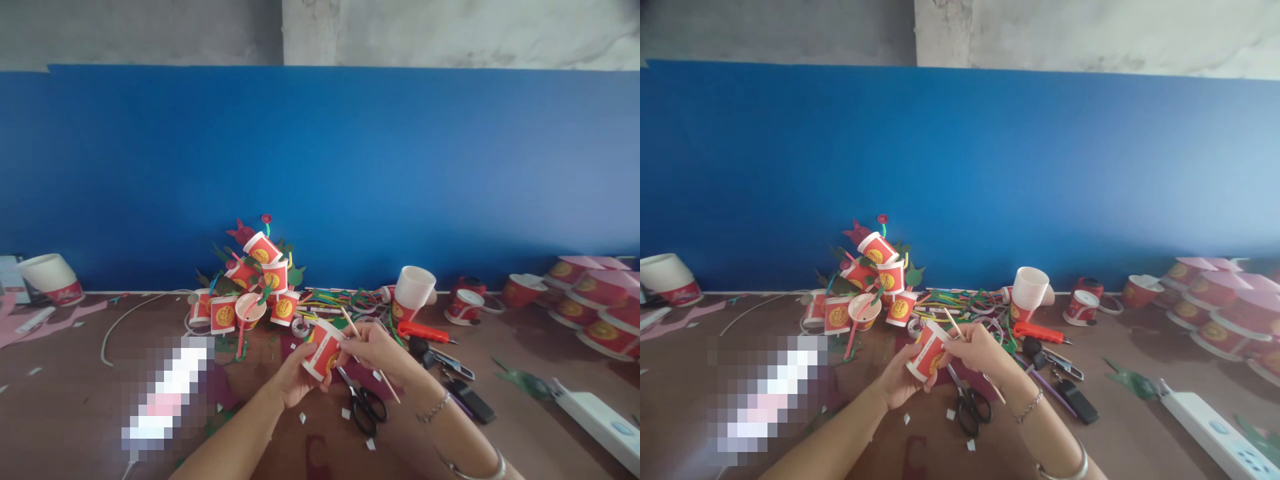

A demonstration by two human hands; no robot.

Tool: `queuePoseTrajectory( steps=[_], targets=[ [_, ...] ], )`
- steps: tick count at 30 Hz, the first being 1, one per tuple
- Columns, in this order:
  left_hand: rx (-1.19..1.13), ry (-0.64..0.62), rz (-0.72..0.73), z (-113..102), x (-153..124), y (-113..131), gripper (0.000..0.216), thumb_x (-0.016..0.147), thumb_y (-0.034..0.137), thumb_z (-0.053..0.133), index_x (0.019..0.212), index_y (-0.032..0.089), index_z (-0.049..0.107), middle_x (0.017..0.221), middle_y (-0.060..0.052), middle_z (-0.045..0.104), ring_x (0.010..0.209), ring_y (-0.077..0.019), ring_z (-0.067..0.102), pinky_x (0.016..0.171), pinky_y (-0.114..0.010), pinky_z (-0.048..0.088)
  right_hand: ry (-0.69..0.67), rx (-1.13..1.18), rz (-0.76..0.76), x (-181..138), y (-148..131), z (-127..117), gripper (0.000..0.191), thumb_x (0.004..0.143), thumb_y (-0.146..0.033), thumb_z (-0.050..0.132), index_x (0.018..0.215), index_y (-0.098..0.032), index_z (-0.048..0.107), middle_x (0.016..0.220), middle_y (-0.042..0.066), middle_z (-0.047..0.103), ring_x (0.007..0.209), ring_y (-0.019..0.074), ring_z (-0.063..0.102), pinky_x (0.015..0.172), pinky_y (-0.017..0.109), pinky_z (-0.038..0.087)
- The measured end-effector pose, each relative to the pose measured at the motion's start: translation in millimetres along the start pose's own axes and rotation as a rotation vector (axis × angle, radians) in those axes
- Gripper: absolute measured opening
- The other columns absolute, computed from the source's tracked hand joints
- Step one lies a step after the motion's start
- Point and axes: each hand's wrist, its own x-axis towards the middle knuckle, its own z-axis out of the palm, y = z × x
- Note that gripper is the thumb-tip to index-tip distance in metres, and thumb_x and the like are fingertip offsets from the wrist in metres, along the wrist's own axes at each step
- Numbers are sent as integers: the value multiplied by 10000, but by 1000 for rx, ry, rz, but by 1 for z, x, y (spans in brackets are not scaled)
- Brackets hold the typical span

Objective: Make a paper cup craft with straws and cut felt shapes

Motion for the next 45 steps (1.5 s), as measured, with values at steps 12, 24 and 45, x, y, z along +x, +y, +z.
queuePoseTrajectory(
  steps=[12, 24, 45],
  targets=[
    [25, 10, 22, -2, 1, -2, 390, 747, 457, 615, 874, 88, 632, 617, -59, 635, 510, -163, 591, 459, -254, 438, 46, -125, 29, 5, 7, -1, 102, 687, -237, 605, 686, -137, 589, 614, 39, 718, 343, 24, 258, 355, 183, 131],
    [13, -15, 35, -2, 2, -3, 390, 738, 462, 627, 876, 97, 630, 644, -54, 640, 494, -151, 586, 441, -243, 421, 26, -88, 33, 4, 6, -2, 111, 691, -252, 621, 699, -142, 606, 615, 27, 714, 342, 25, 261, 352, 188, 128],
    [37, 3, 30, 1, -1, 0, 400, 735, 472, 622, 842, 86, 631, 602, -59, 637, 481, -155, 582, 453, -250, 430, 34, -144, -24, 2, 5, 0, 193, 712, -318, 657, 667, -132, 631, 605, 44, 711, 374, 36, 276, 381, 200, 147]
  ],
)
